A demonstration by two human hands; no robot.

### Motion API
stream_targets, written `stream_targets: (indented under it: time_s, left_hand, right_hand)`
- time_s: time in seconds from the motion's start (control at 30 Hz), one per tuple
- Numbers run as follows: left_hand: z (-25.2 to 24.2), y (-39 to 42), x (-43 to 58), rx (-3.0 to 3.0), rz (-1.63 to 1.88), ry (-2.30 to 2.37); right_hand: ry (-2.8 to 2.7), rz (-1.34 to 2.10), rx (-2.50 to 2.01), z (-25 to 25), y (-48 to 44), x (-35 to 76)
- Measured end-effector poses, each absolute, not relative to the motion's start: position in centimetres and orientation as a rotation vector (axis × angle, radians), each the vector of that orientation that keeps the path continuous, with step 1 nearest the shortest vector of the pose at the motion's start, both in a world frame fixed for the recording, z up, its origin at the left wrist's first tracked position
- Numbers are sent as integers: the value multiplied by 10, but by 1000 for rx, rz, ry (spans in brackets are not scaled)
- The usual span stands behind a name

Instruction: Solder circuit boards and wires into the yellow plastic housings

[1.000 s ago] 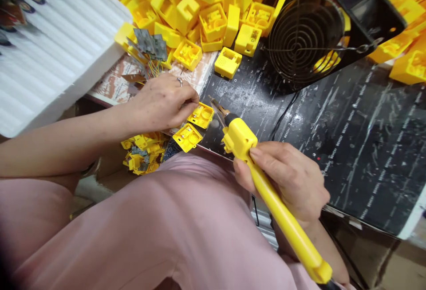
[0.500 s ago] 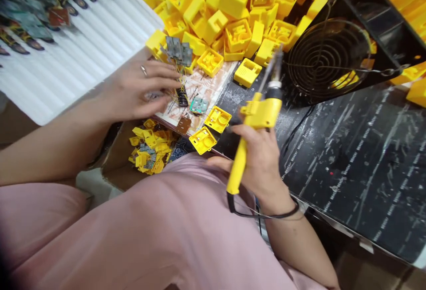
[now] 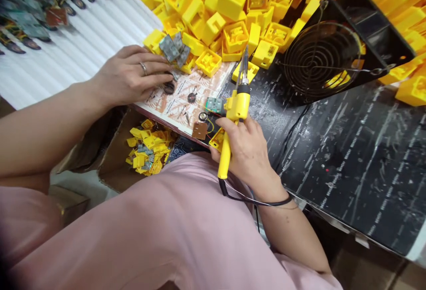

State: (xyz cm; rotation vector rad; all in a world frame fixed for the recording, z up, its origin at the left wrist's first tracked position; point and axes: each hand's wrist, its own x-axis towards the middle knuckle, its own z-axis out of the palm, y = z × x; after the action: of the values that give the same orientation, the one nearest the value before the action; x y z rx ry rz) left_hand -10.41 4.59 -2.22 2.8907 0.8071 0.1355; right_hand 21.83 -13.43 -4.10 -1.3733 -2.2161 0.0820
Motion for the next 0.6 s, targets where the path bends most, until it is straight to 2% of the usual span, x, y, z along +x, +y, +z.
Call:
stream_targets:
  time_s: [0.13,0.23,0.4,0.6]
  left_hand:
    - [-16,23,-90,2858,274,868]
    - [-15,-10,-49,2900,394,714]
    - [-23,-40,14,2907,82,365]
    - [-4,-41,-38,2933,123,380]
  right_hand:
    - [-2164,250,-1236,-43,-141,235]
    - [-2012,325,-1215,-39,-144,245]
    - [-1889,145,-1339,-22,-137,261]
    - [-2103,-45,-1387,-16,-101,273]
